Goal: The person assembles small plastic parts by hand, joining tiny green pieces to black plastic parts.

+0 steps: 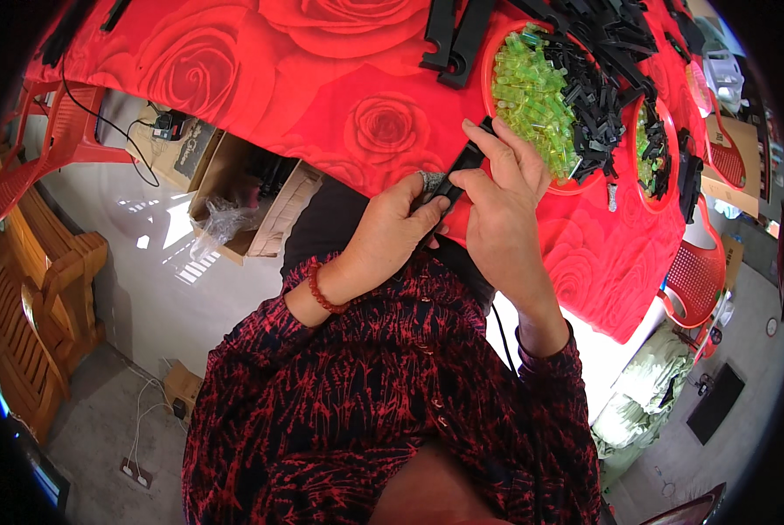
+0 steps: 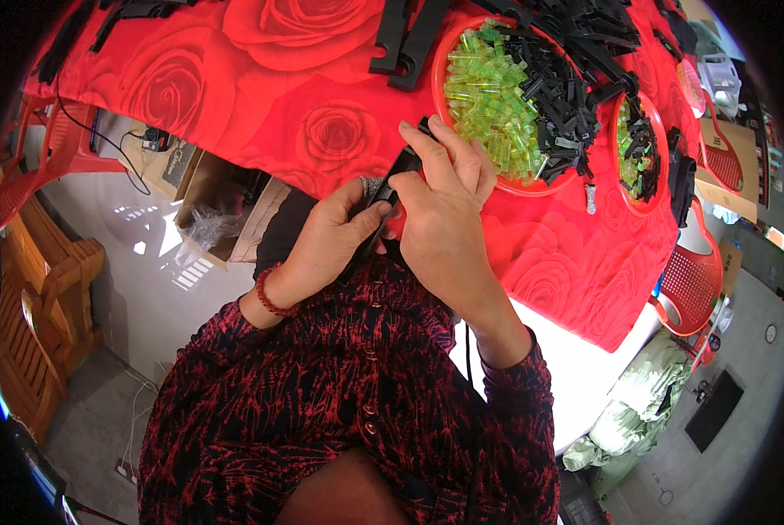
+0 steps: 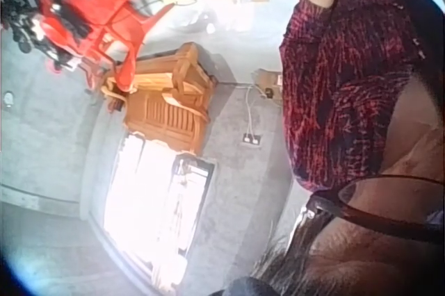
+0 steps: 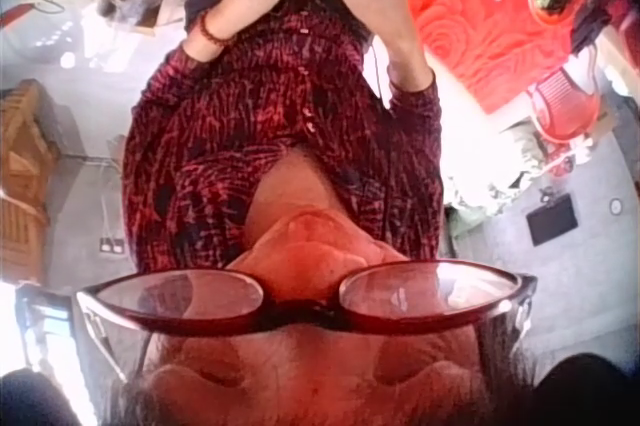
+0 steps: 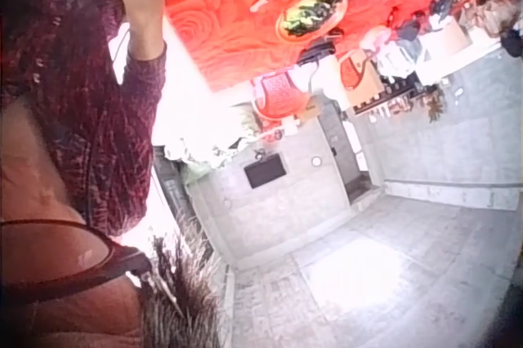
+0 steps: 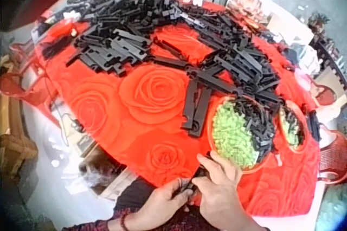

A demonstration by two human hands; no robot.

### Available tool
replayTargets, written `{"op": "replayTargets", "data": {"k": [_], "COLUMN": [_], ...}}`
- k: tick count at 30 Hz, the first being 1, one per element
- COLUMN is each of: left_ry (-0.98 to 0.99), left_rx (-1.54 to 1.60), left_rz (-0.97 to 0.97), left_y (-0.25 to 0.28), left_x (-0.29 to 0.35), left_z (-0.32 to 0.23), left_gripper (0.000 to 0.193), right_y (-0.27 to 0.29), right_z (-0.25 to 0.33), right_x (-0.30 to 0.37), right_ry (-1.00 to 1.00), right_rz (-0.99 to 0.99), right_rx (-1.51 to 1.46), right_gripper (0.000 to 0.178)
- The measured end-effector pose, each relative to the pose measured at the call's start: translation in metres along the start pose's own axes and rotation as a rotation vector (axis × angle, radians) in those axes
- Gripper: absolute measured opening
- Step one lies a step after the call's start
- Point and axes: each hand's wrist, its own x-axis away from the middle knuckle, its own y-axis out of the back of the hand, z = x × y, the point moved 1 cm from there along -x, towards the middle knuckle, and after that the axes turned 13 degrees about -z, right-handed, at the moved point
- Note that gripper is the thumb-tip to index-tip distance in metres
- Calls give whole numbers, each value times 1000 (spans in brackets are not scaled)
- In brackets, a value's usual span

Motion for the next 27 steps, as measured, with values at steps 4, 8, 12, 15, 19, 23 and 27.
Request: {"op": "replayTargets", "data": {"k": [4, 8, 12, 15, 19, 23, 27], "left_ry": [14, 26, 59, 51, -11, -14, -43], "left_rx": [118, 144, 128, 108, -47, -8, 18], "left_rz": [-5, -1, -13, -46, -101, -99, -150], "left_y": [-1, 1, 2, 1, 0, -1, 0], "left_x": [0, -2, -4, -6, -8, -10, -8], "left_z": [-2, -2, 0, 7, 8, 9, 10], "left_gripper": [16, 16, 15, 15, 17, 18, 18], "right_y": [-1, -2, -3, -3, -7, -10, -9], "right_z": [2, 1, 3, 5, 4, 4, 6], "right_x": [-1, 0, 2, 1, 5, 6, 3], "right_ry": [-22, -10, 19, 27, 5, -29, -11], "right_rz": [-8, -25, -25, 11, 27, -25, 8], "right_rx": [-33, -46, -25, 11, 0, -34, -41], "right_gripper": [9, 11, 13, 14, 17, 17, 14]}}
